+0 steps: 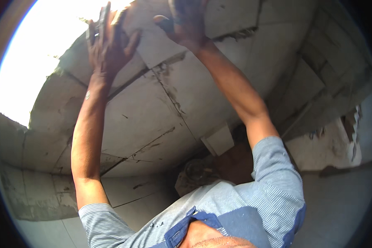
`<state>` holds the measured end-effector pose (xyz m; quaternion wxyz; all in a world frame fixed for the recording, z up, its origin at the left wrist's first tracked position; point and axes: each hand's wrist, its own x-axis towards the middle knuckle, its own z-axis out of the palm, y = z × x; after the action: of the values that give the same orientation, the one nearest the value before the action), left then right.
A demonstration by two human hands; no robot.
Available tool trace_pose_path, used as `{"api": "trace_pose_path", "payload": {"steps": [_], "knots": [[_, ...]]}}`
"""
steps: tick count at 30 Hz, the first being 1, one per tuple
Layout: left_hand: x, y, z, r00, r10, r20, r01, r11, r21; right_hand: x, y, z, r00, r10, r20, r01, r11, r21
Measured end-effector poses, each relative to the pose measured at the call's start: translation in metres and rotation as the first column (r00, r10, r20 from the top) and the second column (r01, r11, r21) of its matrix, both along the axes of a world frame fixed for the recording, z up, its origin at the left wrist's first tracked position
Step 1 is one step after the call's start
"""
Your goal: The person applies mortar to the back of a tile, positions it on a wall section, and uses a mallet to secure it into place.
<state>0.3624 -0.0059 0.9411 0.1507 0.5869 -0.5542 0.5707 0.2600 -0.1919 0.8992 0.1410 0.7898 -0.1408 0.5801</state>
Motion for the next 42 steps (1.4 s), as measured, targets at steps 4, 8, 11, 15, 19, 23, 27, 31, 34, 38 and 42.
{"api": "trace_pose_path", "payload": {"steps": [4, 8, 11, 15, 19, 23, 27, 31, 34, 38, 42], "knots": [[0.001, 0.006, -0.001, 0.999, -0.009, 0.034, 0.01, 1.0, -0.021, -0.05, -0.026, 0.003, 0.883, 0.242, 0.402, -0.228, 0.97, -0.085], [-0.018, -0.013, -0.002, 0.999, 0.031, 0.018, -0.031, 0.999, -0.007, -0.021, -0.051, -0.002, 0.937, -0.301, 0.18, 0.333, 0.924, -0.19], [-0.012, 0.003, -0.003, 0.998, 0.067, 0.016, -0.068, 0.997, 0.028, -0.025, -0.033, -0.002, 0.985, 0.094, 0.141, -0.088, 0.995, -0.047], [-0.011, 0.002, -0.002, 0.997, 0.076, 0.009, -0.076, 0.997, 0.02, -0.079, -0.044, 0.011, 0.89, 0.149, 0.43, -0.166, 0.986, 0.002], [-0.013, -0.013, 0.002, 0.998, 0.059, -0.033, -0.058, 0.998, 0.038, -0.04, -0.058, 0.012, 0.935, 0.179, 0.307, -0.183, 0.983, -0.015], [0.001, 0.014, 0.002, 0.996, 0.087, -0.002, -0.087, 0.996, 0.029, -0.038, -0.035, 0.016, 0.989, 0.072, 0.126, -0.068, 0.997, -0.037], [-0.02, -0.011, 0.003, 0.996, 0.078, -0.04, -0.077, 0.997, 0.025, -0.011, -0.143, -0.025, 0.869, 0.262, 0.421, -0.222, 0.965, -0.142], [-0.007, 0.008, -0.002, 0.992, 0.122, -0.034, -0.121, 0.992, 0.031, -0.001, -0.048, 0.014, 0.945, 0.252, 0.207, -0.232, 0.966, -0.117], [-0.015, 0.008, 0.001, 0.992, 0.115, -0.043, -0.114, 0.993, 0.033, -0.027, -0.081, 0.024, 0.931, 0.297, 0.211, -0.266, 0.95, -0.165], [-0.026, -0.01, 0.003, 0.998, 0.06, -0.022, -0.06, 0.998, 0.014, -0.033, -0.147, 0.009, 0.831, 0.464, 0.307, -0.279, 0.825, -0.491], [-0.014, 0.005, 0.0, 0.997, 0.071, -0.039, -0.069, 0.996, 0.047, -0.031, -0.076, 0.036, 0.958, 0.213, 0.193, -0.21, 0.977, -0.033]]}}
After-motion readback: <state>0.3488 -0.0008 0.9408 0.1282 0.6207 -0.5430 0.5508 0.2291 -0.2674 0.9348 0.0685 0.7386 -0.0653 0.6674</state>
